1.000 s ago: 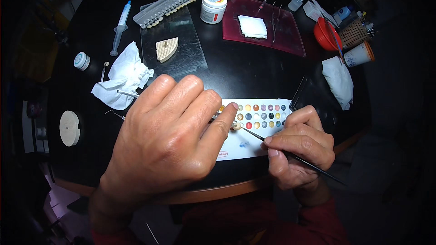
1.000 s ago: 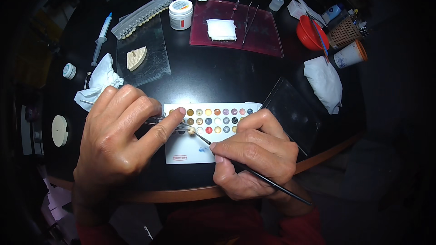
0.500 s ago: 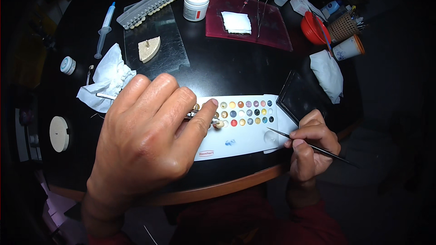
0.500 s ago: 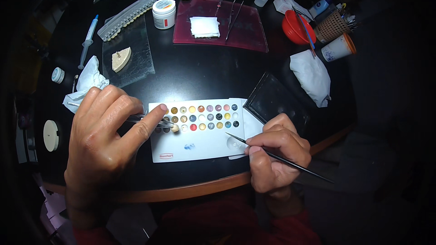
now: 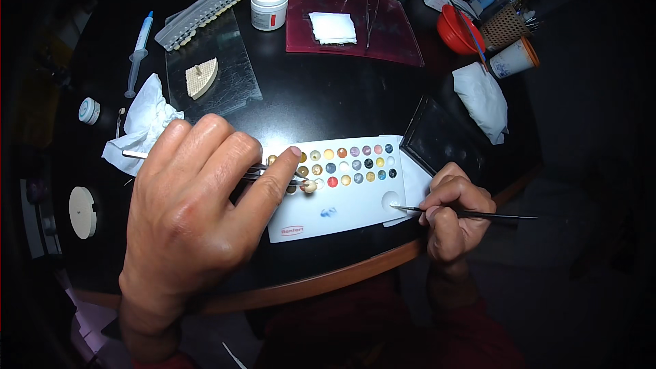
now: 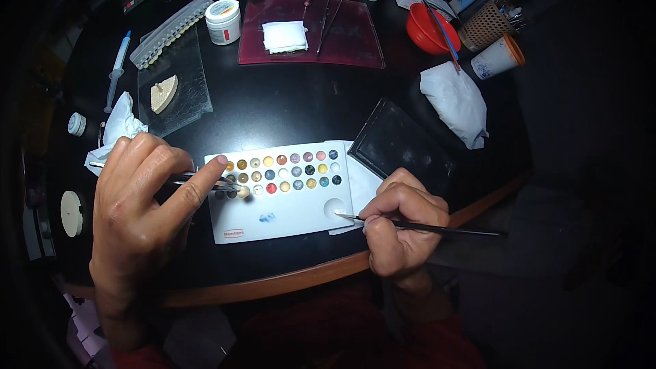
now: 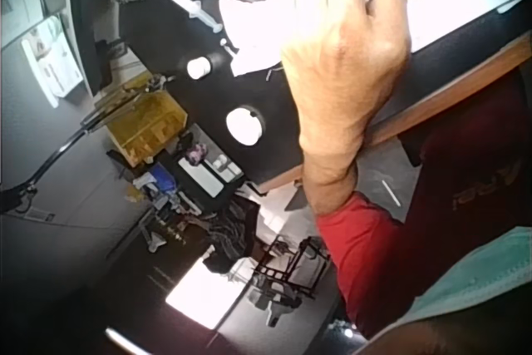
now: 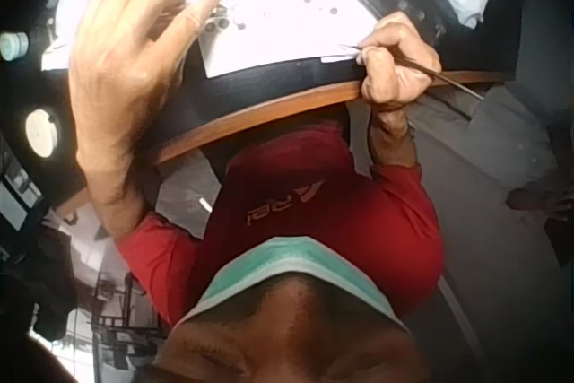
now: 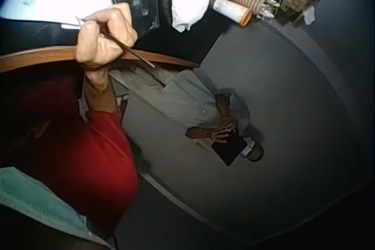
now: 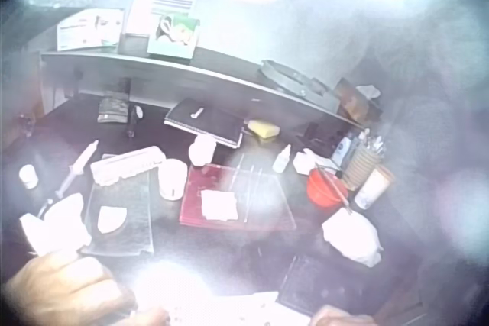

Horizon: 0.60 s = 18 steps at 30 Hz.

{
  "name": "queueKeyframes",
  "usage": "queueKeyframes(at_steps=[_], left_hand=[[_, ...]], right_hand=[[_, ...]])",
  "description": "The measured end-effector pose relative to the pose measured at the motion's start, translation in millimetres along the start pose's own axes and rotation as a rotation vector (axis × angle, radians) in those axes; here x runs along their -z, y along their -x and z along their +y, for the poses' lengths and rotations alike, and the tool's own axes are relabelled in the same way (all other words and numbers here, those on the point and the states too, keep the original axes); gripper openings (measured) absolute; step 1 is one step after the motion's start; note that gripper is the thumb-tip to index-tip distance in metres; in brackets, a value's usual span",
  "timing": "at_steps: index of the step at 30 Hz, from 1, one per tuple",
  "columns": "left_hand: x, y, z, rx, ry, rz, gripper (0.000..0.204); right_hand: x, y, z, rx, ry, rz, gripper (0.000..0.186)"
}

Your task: The person places a stain palette on the desk, holds a dental crown using tweezers, and applies color to the crown with a fine brush.

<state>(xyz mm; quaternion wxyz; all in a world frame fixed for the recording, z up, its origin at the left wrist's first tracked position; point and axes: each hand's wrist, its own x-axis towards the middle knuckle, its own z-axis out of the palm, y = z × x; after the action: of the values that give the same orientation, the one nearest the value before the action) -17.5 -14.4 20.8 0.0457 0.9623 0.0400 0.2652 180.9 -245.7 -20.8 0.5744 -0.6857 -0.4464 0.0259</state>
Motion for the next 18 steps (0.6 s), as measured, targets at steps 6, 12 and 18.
queueKeyframes(at_steps=[6,12,18], left_hand=[[3.5,0.9,-1.9,0.002,-0.022,-0.008,0.032],[2.0,1.9,-3.2,-0.03,-0.009,-0.002,0.035],[1.2,3.8,-4.1,-0.029,-0.006,-0.023,0.036]], right_hand=[[-3.4,0.3,-3.0,-0.031,-0.028,0.019,0.009],[-3.1,-2.9,-8.2,0.057,-0.089,-0.016,0.012],[-24.6,-13.5,-29.2,0.32,0.056,-0.165,0.02]])
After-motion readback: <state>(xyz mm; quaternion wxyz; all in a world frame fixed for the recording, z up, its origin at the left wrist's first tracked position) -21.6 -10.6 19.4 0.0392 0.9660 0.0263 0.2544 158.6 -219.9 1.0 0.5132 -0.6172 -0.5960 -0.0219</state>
